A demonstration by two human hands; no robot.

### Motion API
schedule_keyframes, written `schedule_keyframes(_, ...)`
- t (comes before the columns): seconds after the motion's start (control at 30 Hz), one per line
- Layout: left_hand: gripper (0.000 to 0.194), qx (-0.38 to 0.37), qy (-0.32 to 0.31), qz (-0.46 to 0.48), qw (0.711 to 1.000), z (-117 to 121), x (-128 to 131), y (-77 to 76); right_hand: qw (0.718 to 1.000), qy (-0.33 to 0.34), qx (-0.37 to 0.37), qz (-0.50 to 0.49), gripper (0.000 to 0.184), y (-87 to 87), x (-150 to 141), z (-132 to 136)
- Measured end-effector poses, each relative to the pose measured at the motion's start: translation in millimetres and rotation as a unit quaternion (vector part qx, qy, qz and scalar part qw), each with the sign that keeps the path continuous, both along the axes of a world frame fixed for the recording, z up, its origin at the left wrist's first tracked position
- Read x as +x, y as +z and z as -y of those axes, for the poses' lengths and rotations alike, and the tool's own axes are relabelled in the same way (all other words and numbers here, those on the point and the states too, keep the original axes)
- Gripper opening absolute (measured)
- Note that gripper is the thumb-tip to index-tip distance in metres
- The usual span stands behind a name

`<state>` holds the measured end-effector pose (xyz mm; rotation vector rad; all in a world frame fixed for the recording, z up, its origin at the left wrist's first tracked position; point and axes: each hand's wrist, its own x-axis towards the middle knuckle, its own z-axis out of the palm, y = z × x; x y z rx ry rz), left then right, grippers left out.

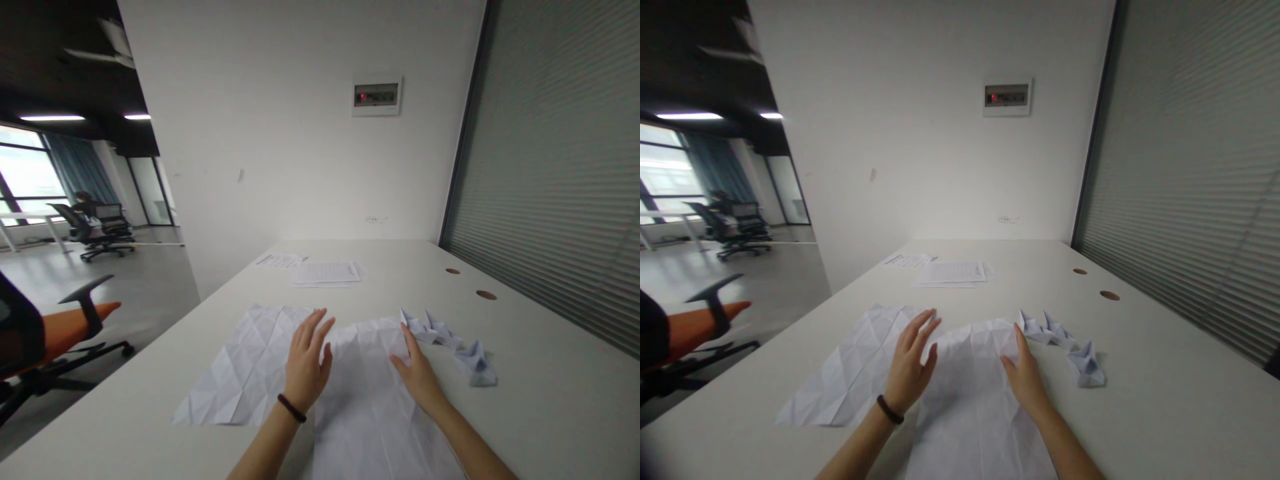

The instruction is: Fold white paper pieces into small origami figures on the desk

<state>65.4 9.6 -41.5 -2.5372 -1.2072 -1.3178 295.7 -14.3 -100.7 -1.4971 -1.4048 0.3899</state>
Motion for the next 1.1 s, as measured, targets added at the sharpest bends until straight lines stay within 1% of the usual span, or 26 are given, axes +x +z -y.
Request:
schedule_keyframes(0.07, 0.041, -0.044, -0.035, -0.097, 0.994, 4.4, 6.7, -8.2, 0.996, -0.034, 0.016, 0.087, 0.063, -5.7, -2.0, 0.2)
schedule_keyframes(0.1, 0.045, -0.080, -0.046, -0.145, 0.985, 6.6, 9.9, -13.0, 0.991, -0.046, 0.013, 0.125, 0.062, -7.0, -2.7, 1.4)
schedule_keyframes(0.17, 0.055, -0.157, -0.048, -0.215, 0.963, 10.6, 15.4, -22.6, 0.978, -0.056, -0.004, 0.202, 0.057, -6.9, -4.5, 5.3)
schedule_keyframes(0.23, 0.059, -0.214, -0.041, -0.254, 0.942, 13.8, 19.1, -29.8, 0.959, -0.016, -0.036, 0.282, 0.050, -5.3, -7.3, 10.7)
schedule_keyframes(0.3, 0.059, -0.241, -0.033, -0.265, 0.933, 15.1, 21.0, -33.1, 0.936, 0.042, -0.077, 0.341, 0.048, -3.7, -11.1, 15.8)
schedule_keyframes(0.33, 0.059, -0.248, -0.027, -0.260, 0.933, 14.7, 21.2, -33.4, 0.927, 0.060, -0.094, 0.357, 0.049, -3.2, -13.0, 17.7)
schedule_keyframes(0.4, 0.062, -0.259, -0.004, -0.227, 0.939, 11.1, 19.6, -31.7, 0.921, 0.064, -0.114, 0.368, 0.052, -2.8, -16.4, 19.8)
schedule_keyframes(0.47, 0.065, -0.273, 0.029, -0.162, 0.948, 4.3, 14.9, -28.4, 0.922, 0.052, -0.117, 0.367, 0.053, -2.7, -18.4, 19.8)
schedule_keyframes(0.53, 0.060, -0.303, 0.053, -0.081, 0.948, -3.2, 7.6, -24.7, 0.924, 0.042, -0.118, 0.362, 0.053, -2.5, -19.1, 18.7)
schedule_keyframes(0.6, 0.050, -0.359, 0.036, -0.015, 0.932, -8.3, 0.5, -21.3, 0.926, 0.033, -0.123, 0.355, 0.054, -1.8, -18.9, 17.5)
schedule_keyframes(0.67, 0.045, -0.397, -0.013, 0.006, 0.918, -8.9, -3.5, -18.0, 0.929, 0.022, -0.126, 0.346, 0.054, -1.0, -17.9, 16.5)
schedule_keyframes(0.73, 0.052, -0.387, -0.069, -0.005, 0.919, -6.1, -3.6, -12.9, 0.937, 0.018, -0.118, 0.328, 0.054, -0.4, -15.3, 15.4)
schedule_keyframes(0.8, 0.063, -0.345, -0.107, -0.019, 0.932, -3.3, -3.7, -3.3, 0.951, 0.020, -0.093, 0.294, 0.053, -0.9, -11.0, 13.3)
schedule_keyframes(0.9, 0.070, -0.280, -0.124, -0.011, 0.952, -7.0, -16.0, 21.8, 0.972, 0.006, -0.059, 0.229, 0.051, -4.0, -3.4, 8.4)
schedule_keyframes(1.0, 0.067, -0.239, -0.102, 0.011, 0.966, -23.2, -50.6, 50.3, 0.979, -0.010, -0.061, 0.196, 0.052, -7.7, 0.6, 3.7)
schedule_keyframes(1.07, 0.063, -0.237, -0.069, 0.024, 0.969, -38.1, -81.9, 63.0, 0.978, -0.005, -0.068, 0.198, 0.052, -9.2, 0.5, 1.8)
schedule_keyframes(1.1, 0.063, -0.255, -0.053, 0.026, 0.965, -45.7, -98.0, 66.0, 0.977, -0.002, -0.072, 0.202, 0.051, -9.5, 0.0, 1.3)
